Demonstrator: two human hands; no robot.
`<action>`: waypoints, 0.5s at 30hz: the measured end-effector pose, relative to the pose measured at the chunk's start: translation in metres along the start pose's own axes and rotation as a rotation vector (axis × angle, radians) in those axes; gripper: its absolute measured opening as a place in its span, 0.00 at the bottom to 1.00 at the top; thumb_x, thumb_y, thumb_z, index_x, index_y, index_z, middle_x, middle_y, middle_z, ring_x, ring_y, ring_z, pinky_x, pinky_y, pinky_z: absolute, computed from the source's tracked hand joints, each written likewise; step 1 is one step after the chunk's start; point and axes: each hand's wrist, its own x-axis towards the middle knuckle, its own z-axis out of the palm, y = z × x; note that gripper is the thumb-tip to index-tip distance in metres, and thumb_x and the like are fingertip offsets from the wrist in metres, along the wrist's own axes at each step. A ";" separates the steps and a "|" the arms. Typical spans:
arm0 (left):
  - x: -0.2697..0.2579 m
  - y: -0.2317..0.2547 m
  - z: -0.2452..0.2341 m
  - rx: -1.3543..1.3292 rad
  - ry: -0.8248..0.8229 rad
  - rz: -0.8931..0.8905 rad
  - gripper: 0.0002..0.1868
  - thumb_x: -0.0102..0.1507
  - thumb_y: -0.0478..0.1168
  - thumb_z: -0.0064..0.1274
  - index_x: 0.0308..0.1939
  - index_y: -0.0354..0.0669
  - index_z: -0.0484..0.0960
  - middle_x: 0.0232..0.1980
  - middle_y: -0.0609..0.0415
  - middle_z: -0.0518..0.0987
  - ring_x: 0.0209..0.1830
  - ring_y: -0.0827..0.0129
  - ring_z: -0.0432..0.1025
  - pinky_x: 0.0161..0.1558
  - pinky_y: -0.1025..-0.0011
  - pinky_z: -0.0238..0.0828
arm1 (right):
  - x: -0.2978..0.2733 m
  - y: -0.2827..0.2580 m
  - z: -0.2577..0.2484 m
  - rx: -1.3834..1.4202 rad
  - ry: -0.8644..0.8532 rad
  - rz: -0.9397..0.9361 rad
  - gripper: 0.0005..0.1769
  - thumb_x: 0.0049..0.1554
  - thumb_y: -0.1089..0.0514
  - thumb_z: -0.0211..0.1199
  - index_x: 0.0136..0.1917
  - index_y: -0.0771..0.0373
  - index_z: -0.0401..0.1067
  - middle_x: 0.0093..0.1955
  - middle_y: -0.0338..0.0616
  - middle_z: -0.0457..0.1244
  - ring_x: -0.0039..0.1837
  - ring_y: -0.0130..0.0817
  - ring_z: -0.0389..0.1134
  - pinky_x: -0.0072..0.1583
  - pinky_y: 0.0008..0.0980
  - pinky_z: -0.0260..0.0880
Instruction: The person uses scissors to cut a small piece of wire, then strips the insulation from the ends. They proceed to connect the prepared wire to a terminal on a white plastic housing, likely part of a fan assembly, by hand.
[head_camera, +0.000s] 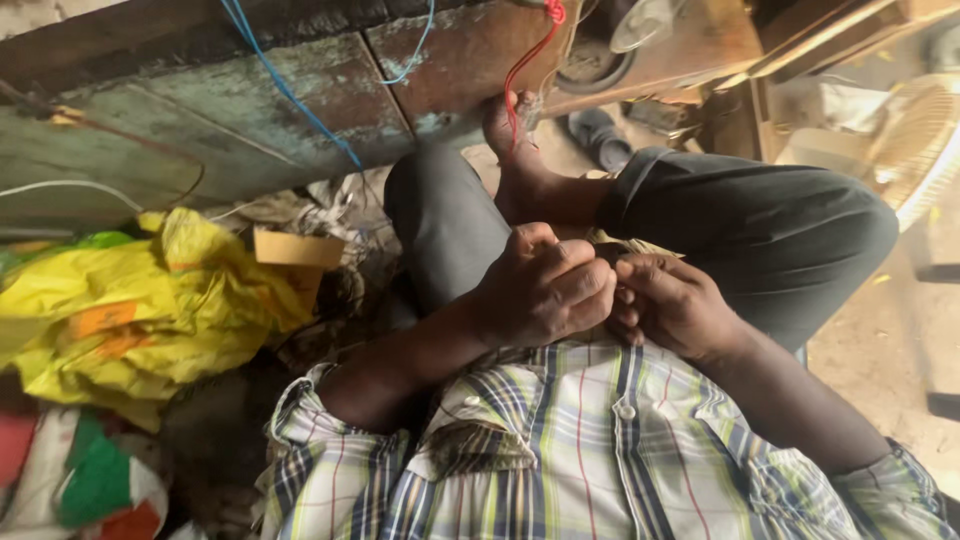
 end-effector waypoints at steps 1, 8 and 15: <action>-0.001 0.001 0.000 -0.004 0.000 -0.026 0.07 0.68 0.41 0.60 0.47 0.47 0.81 0.51 0.61 0.73 0.58 0.67 0.67 0.58 0.56 0.56 | 0.004 -0.001 -0.002 0.033 -0.046 -0.001 0.14 0.68 0.54 0.54 0.44 0.64 0.69 0.34 0.42 0.61 0.34 0.33 0.64 0.36 0.33 0.65; 0.002 -0.003 -0.002 -0.139 -0.052 -0.412 0.08 0.62 0.40 0.61 0.42 0.45 0.82 0.46 0.59 0.75 0.53 0.64 0.70 0.59 0.56 0.57 | 0.020 -0.005 0.002 -0.800 0.159 -0.490 0.17 0.73 0.51 0.50 0.55 0.64 0.74 0.46 0.44 0.68 0.46 0.34 0.68 0.49 0.28 0.70; -0.004 -0.021 0.015 -0.868 -0.158 -0.948 0.03 0.62 0.34 0.59 0.37 0.42 0.80 0.36 0.57 0.80 0.40 0.71 0.75 0.47 0.70 0.71 | 0.027 -0.029 0.000 -1.611 0.168 -1.410 0.19 0.57 0.62 0.75 0.58 0.64 0.71 0.52 0.50 0.68 0.51 0.42 0.71 0.51 0.38 0.69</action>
